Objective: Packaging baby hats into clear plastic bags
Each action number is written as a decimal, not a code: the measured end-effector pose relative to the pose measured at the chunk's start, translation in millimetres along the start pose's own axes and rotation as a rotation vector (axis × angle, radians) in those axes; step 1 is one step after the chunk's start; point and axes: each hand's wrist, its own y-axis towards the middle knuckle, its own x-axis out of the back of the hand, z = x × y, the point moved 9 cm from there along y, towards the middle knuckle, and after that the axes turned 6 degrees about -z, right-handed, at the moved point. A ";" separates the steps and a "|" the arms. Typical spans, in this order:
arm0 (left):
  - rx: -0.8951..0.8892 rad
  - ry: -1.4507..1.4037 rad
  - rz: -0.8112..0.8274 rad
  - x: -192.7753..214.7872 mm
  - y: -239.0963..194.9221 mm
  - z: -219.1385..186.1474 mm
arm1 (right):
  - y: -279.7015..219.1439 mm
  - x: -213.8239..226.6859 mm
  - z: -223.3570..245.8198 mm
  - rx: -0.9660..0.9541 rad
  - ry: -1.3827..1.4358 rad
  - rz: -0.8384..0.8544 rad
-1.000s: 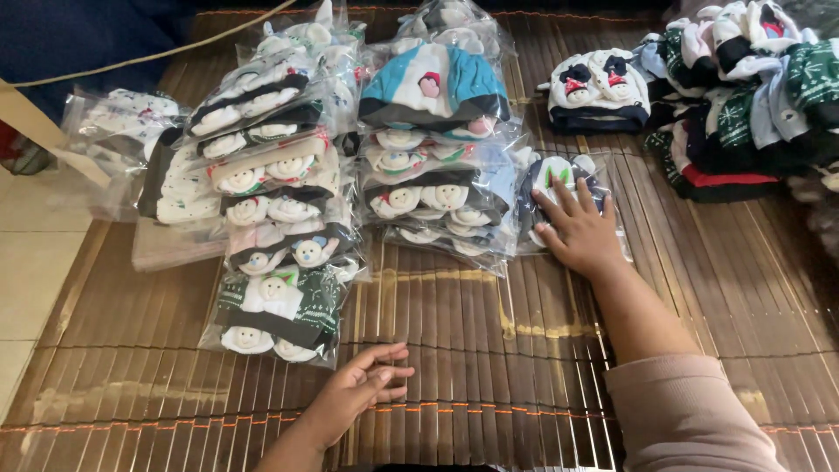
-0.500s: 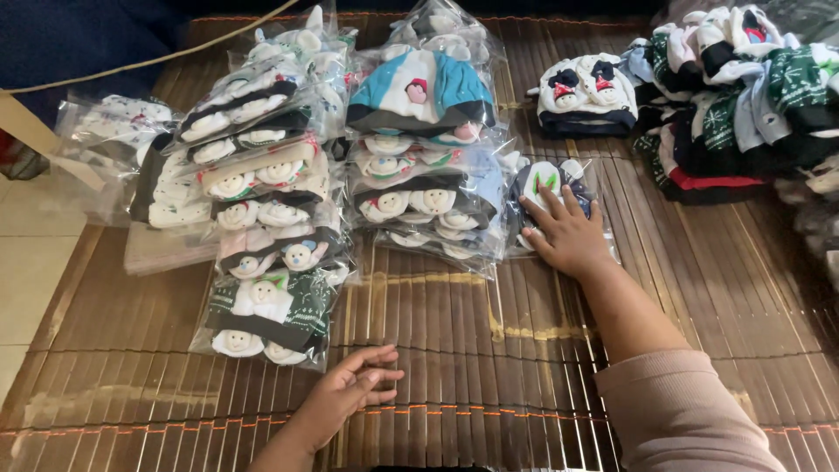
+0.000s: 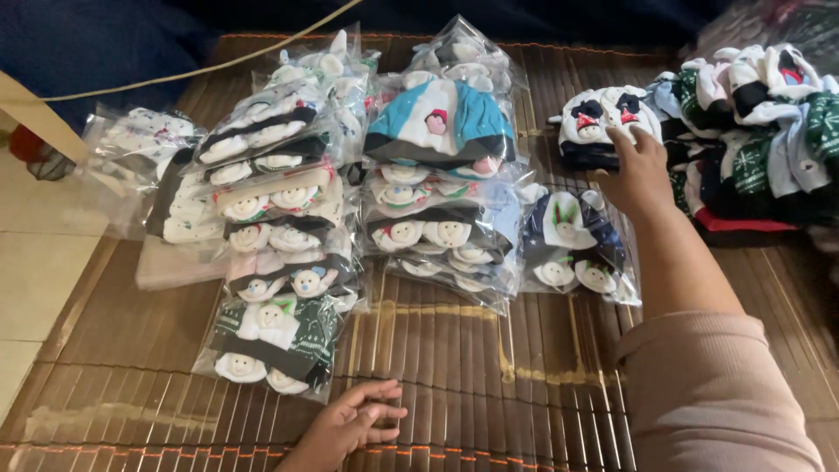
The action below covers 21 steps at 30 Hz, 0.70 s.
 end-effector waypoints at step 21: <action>0.075 -0.131 0.017 2.3 -2.7 5.9 | 68.1 -39.6 -54.3 0.135 -0.056 -0.216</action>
